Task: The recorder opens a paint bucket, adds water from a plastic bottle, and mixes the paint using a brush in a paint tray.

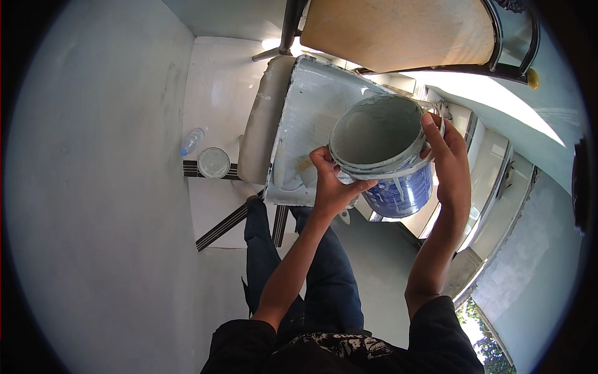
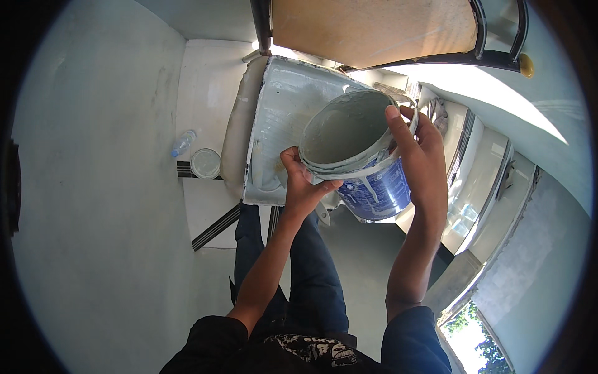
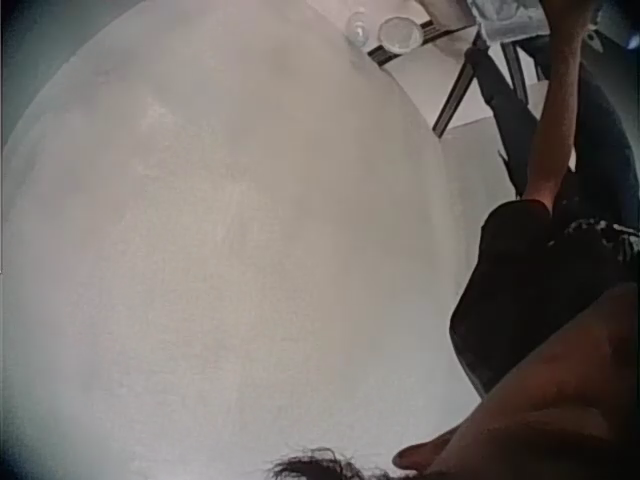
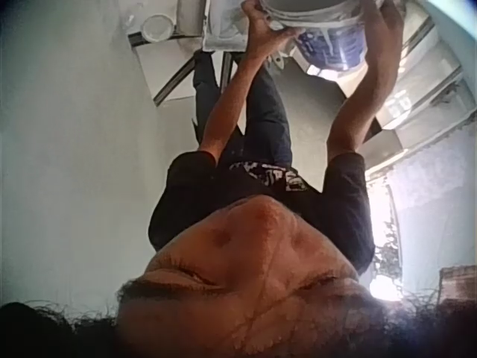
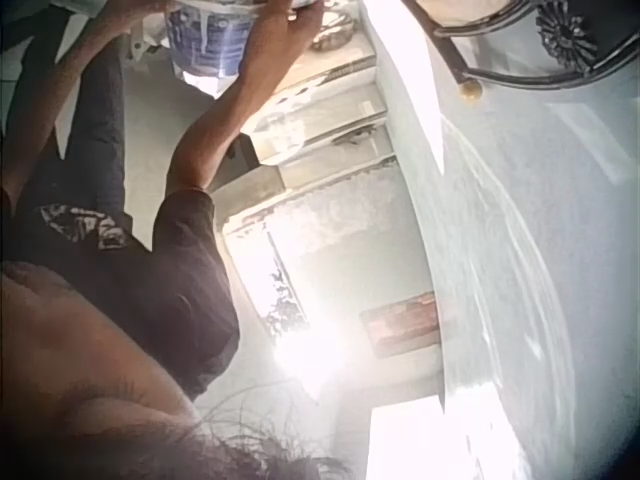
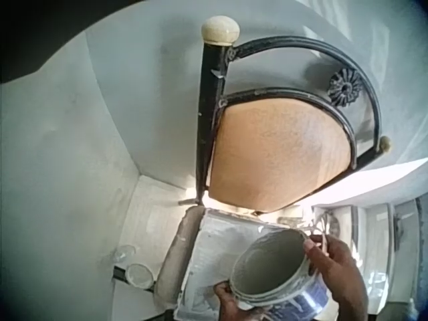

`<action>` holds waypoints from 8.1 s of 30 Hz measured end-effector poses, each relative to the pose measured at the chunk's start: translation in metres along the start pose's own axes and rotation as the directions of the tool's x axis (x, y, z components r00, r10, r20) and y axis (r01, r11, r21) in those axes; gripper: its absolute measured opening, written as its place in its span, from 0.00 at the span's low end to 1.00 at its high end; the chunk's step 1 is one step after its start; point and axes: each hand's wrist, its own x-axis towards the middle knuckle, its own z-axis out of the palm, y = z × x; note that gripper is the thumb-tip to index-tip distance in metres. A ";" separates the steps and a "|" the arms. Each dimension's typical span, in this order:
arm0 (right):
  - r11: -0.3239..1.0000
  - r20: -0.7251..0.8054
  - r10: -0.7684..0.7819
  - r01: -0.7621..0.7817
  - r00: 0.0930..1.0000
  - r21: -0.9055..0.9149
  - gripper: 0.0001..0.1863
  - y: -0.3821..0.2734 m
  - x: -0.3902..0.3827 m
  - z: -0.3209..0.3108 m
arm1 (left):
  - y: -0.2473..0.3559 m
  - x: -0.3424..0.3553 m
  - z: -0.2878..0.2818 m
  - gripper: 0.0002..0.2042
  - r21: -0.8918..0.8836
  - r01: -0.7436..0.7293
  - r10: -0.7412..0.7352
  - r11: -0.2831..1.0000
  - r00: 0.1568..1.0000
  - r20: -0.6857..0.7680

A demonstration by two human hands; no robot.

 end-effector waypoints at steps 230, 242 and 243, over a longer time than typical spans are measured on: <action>0.157 -0.311 0.447 0.268 0.839 0.950 0.31 0.561 0.077 -0.113 | -0.324 0.105 0.296 0.20 0.734 -0.024 -0.643 0.678 0.464 0.609; 0.145 -0.307 0.425 0.270 0.852 0.952 0.29 0.576 0.063 -0.116 | -0.339 0.101 0.305 0.18 0.751 0.041 -0.713 0.659 0.351 0.607; 0.126 -0.280 0.440 0.250 0.853 0.960 0.29 0.574 0.062 -0.117 | -0.338 0.101 0.304 0.18 0.751 0.045 -0.714 0.659 0.350 0.606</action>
